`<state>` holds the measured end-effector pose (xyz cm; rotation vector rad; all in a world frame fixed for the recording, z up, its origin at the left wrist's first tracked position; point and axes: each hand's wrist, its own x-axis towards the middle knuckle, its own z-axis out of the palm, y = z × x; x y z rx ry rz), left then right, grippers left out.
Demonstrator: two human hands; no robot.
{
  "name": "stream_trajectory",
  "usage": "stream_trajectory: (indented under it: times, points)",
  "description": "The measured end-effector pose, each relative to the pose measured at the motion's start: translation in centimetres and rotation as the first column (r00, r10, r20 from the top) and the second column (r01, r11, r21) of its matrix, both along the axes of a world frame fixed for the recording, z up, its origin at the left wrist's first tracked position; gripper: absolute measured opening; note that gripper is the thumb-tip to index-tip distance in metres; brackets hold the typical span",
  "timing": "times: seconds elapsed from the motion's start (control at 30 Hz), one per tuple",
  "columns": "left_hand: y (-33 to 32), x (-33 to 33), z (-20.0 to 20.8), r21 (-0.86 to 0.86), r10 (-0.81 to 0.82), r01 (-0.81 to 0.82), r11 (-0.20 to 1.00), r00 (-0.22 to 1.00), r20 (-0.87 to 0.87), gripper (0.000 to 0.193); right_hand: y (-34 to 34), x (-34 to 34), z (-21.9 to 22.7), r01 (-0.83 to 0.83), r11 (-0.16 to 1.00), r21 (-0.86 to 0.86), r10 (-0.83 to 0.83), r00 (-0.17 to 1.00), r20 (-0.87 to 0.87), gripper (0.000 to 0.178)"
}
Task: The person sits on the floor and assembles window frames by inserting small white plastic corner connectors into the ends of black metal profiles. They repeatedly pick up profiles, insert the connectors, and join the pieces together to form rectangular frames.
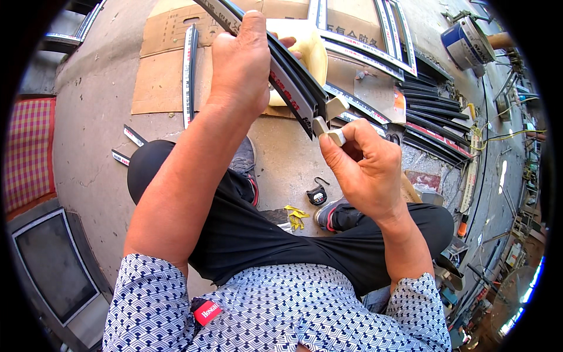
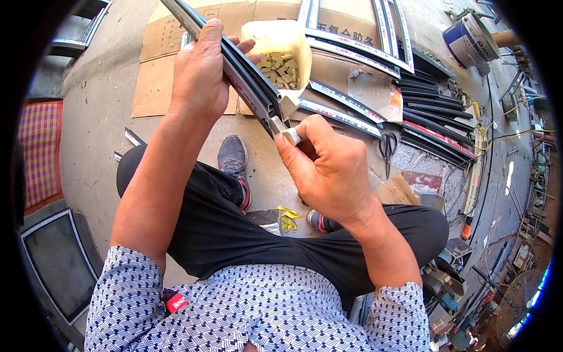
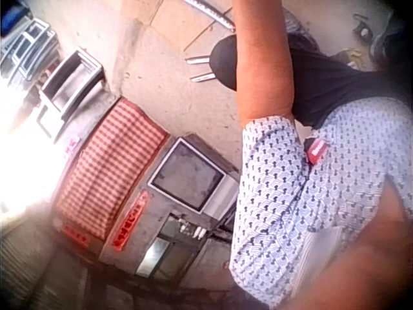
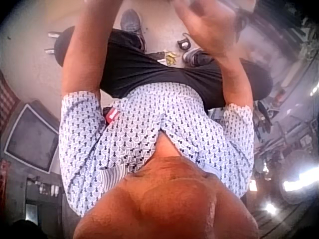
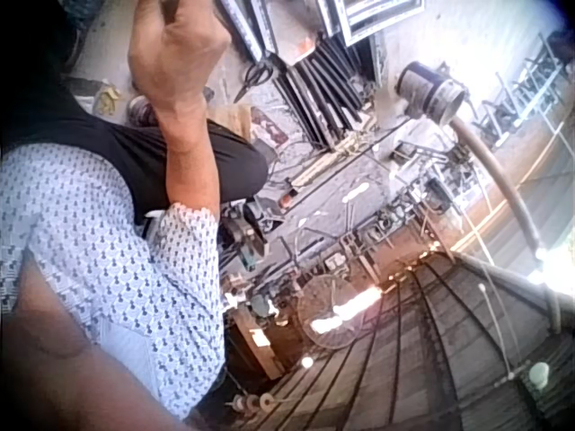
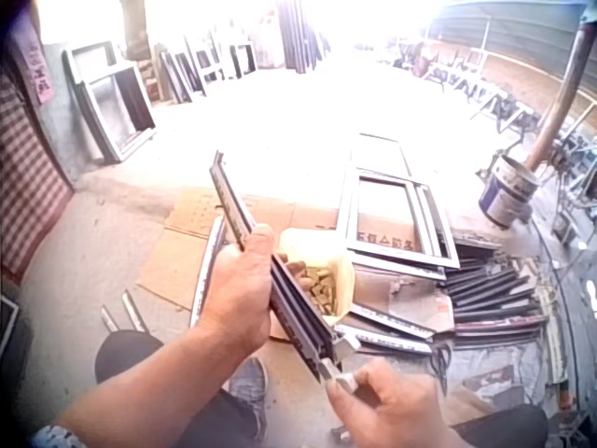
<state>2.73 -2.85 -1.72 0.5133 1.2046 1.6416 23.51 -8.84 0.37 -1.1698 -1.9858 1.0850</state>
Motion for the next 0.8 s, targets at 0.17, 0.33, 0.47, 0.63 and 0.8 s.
stream_trajectory:
  times: [0.17, 0.33, 0.47, 0.63, 0.8]
  points:
    - [-0.2, 0.4, 0.1, -0.019, -0.028, 0.028, 0.999, 1.0, 0.0, 0.043, 0.1, 0.1, -0.5, -0.006, 1.0, 0.001, 0.006, 1.0, 0.019, 0.022]
    - [-0.2, 0.4, 0.3, -0.036, -0.046, 0.047, 0.998, 0.999, 0.007, 0.04, 0.2, 0.1, -0.9, -0.012, 0.999, 0.043, 0.011, 1.0, 0.016, 0.023]
    - [-0.3, 0.1, 0.1, -0.033, -0.092, 0.093, 0.995, 0.996, 0.02, 0.038, 0.1, 0.0, -1.3, 0.012, 1.0, -0.009, -0.013, 0.998, -0.061, 0.023]
    - [0.0, 0.3, 0.2, -0.008, 0.006, -0.006, 1.0, 1.0, 0.025, 0.036, 0.1, 0.1, -1.2, 0.01, 1.0, -0.019, -0.012, 0.993, -0.119, 0.021]
    - [0.1, -0.1, 0.0, 0.072, 0.016, -0.016, 0.997, 1.0, 0.001, 0.036, 0.0, 0.1, -0.9, -0.017, 0.993, -0.117, -0.006, 0.981, -0.195, 0.018]
